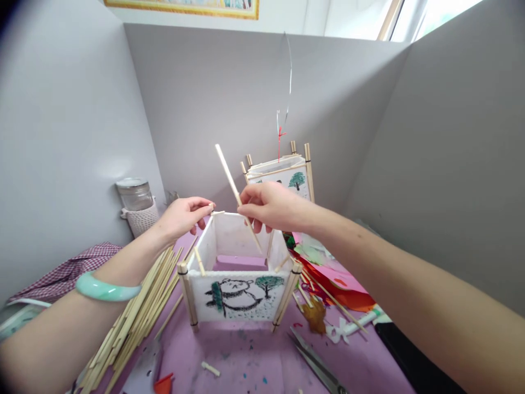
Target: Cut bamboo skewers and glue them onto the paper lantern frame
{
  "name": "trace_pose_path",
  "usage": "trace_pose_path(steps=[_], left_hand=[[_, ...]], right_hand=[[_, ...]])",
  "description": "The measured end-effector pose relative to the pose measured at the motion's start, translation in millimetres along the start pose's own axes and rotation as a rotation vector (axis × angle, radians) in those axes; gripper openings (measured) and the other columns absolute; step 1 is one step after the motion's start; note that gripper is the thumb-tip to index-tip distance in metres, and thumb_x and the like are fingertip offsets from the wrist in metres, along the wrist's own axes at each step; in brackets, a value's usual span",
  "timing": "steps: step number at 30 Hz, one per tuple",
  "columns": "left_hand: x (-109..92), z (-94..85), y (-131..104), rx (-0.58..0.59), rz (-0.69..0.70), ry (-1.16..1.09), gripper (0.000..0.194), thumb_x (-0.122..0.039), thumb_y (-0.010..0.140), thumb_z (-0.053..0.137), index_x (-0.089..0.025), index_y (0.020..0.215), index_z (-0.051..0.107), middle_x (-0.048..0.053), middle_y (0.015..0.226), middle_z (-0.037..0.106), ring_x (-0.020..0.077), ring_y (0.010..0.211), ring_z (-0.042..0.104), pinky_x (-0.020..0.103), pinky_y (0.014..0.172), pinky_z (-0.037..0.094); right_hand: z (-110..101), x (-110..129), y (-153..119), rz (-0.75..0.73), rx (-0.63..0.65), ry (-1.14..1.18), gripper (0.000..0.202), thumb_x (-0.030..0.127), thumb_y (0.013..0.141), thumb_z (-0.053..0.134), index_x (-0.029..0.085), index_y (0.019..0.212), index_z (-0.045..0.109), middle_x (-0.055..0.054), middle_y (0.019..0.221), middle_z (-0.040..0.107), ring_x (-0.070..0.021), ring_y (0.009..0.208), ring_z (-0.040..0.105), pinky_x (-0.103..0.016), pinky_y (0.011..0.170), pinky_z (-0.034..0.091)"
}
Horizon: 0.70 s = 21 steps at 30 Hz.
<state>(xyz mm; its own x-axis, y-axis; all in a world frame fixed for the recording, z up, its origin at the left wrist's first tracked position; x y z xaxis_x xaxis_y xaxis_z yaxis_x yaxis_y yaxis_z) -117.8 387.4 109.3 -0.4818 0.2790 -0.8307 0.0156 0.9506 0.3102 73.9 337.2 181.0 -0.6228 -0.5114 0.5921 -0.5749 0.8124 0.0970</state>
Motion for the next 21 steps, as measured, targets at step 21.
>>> trace_pose_path(steps=[21], left_hand=[[1.7, -0.5, 0.5, 0.013, 0.011, -0.001, 0.019, -0.028, 0.08, 0.058, -0.017, 0.094, 0.067, 0.003, 0.072, 0.066, 0.0107, 0.051, 0.059, 0.017, 0.036, 0.04]], right_hand=[[21.5, -16.4, 7.8, 0.057, 0.372, -0.312, 0.015, 0.029, 0.078, 0.049, 0.02, 0.076, 0.06, -0.001, 0.057, 0.065, -0.0139, 0.05, 0.056, -0.024, 0.045, 0.037]])
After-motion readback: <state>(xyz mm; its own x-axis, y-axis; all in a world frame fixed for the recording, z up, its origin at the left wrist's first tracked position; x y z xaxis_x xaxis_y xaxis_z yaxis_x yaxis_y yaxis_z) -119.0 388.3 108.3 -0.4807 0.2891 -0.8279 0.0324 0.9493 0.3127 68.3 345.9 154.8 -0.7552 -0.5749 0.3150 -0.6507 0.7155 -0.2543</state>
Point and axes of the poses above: each hand's wrist, its own y-axis towards the middle knuckle, its own z-axis out of the palm, x = y × z, the point moved 6 cm from there along y, towards the middle knuckle
